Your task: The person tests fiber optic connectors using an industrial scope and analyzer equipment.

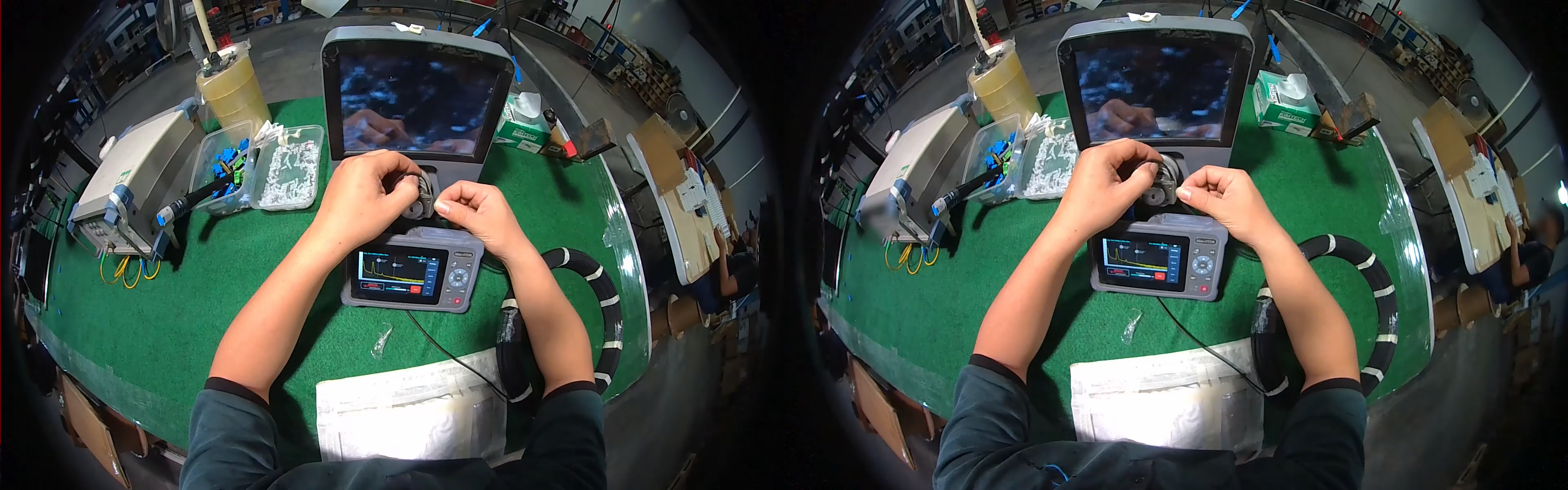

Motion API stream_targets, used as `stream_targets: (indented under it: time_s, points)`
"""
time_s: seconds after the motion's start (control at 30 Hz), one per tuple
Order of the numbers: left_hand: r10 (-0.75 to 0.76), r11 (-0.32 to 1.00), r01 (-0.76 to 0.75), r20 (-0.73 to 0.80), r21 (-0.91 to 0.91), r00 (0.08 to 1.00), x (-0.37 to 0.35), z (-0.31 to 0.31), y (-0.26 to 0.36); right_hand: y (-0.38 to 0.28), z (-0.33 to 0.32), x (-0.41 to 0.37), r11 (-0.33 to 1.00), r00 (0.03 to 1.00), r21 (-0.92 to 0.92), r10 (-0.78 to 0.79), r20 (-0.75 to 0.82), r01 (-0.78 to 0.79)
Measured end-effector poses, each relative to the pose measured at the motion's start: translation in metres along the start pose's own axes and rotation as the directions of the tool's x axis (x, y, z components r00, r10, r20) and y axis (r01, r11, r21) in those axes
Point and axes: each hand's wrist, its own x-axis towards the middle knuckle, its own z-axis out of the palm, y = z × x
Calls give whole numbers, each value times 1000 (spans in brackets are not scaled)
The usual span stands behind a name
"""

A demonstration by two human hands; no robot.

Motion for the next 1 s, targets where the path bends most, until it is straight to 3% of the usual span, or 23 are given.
stream_targets:
  time_s: [0.47,0.63,1.0]
  points:
    - [-23,1000,23,-7,-9,1000,-1,1,-1,5,3,0,996,998,67,-60,-18,61]
    - [-45,999,45,-1,8,999,-2,1,-1,5,2,1,999,1000,-52,-7,-22,5]
    - [-64,997,65,-22,47,998,1,2,-1,9,0,3,996,1000,-82,-27,-2,27]
